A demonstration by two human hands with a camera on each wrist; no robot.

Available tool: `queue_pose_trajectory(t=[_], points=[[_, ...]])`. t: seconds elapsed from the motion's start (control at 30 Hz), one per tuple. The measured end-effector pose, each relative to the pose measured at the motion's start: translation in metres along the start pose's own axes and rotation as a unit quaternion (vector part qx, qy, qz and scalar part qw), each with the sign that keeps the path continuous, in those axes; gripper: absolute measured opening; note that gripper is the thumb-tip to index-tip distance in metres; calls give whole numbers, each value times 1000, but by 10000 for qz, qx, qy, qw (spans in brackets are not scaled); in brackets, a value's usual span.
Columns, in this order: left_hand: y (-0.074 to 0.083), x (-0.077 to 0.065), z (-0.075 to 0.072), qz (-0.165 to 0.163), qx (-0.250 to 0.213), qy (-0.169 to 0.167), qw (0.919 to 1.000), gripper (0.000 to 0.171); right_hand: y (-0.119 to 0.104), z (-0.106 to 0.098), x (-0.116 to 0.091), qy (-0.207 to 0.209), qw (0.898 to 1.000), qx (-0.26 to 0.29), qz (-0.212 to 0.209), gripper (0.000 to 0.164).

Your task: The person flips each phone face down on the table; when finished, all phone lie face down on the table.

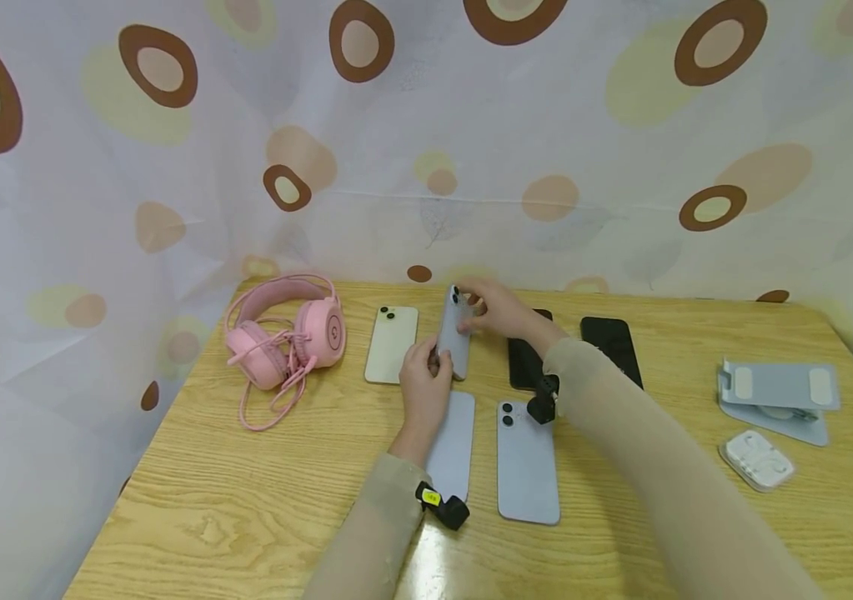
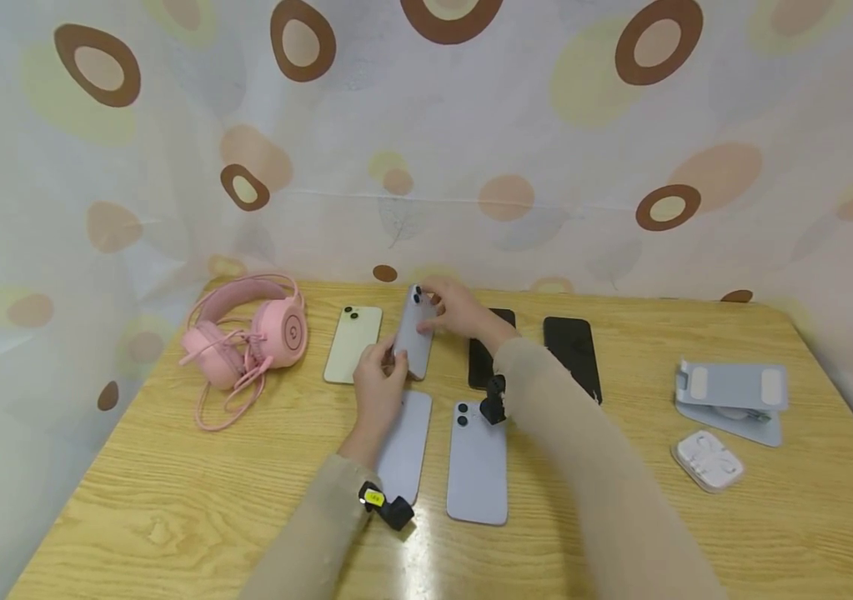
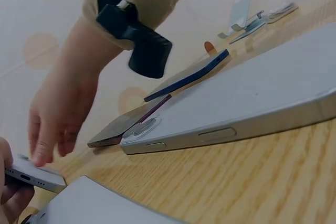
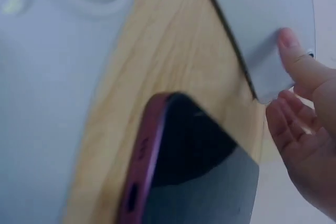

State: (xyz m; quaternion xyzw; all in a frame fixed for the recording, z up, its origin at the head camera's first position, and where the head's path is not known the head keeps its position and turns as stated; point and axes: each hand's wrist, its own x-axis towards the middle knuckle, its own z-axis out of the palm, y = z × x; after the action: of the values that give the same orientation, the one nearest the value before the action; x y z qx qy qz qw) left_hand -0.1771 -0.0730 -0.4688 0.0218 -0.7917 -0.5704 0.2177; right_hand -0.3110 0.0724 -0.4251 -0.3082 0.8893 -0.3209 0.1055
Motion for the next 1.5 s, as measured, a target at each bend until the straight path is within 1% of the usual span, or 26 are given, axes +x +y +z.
queue_pose_trajectory(t=[0.1,0.17,0.27,0.33,0.43,0.6,0.67,0.73,0.83,0.9,0.97,1.03,1.07,1.2,1.4,1.5], points=[[-1,0,0,-38,173,96,9998,23,5,3,-8,-289,9981,-543,94,77],[-1,1,-1,-63,308,116,9994,22,6,4,-13,-501,9954,-786,203,81],[-1,2,-1,-124,448,26,9989,21,3,5,-18,-720,9937,-801,326,85],[0,2,-1,-196,523,-64,9984,22,0,4,-20,-793,9930,-751,452,85],[-1,3,0,-281,628,-142,9975,23,-3,2,-22,-876,9921,-743,500,81],[-2,5,1,-254,974,-238,9946,23,-6,-2,-24,-942,9917,-743,466,46],[-2,5,1,-250,1060,-291,9936,23,-7,-3,-24,-960,9915,-719,511,38],[-1,5,1,-314,1089,-362,9929,22,-7,-4,-24,-1003,9908,-690,593,42],[0,5,0,-432,1130,-462,9916,22,-8,-5,-25,-1057,9895,-660,725,53],[1,4,0,-501,1195,-523,9902,22,-8,-5,-25,-1084,9888,-632,808,50],[1,3,1,-503,1261,-537,9893,23,-9,-5,-25,-1080,9887,-601,844,42],[1,2,1,-497,1301,-544,9888,23,-9,-5,-26,-1103,9887,-513,878,45],[1,2,1,-483,1306,-542,9888,24,-9,-5,-27,-1113,9887,-480,879,50],[1,0,1,-451,1328,-548,9886,24,-9,-5,-30,-1147,9887,-342,902,81],[0,-1,1,-471,1438,-597,9867,24,-9,-3,-31,-1137,9890,-296,901,82],[-1,-1,2,-538,1469,-607,9858,24,-8,-2,-31,-1146,9890,-309,878,81]])
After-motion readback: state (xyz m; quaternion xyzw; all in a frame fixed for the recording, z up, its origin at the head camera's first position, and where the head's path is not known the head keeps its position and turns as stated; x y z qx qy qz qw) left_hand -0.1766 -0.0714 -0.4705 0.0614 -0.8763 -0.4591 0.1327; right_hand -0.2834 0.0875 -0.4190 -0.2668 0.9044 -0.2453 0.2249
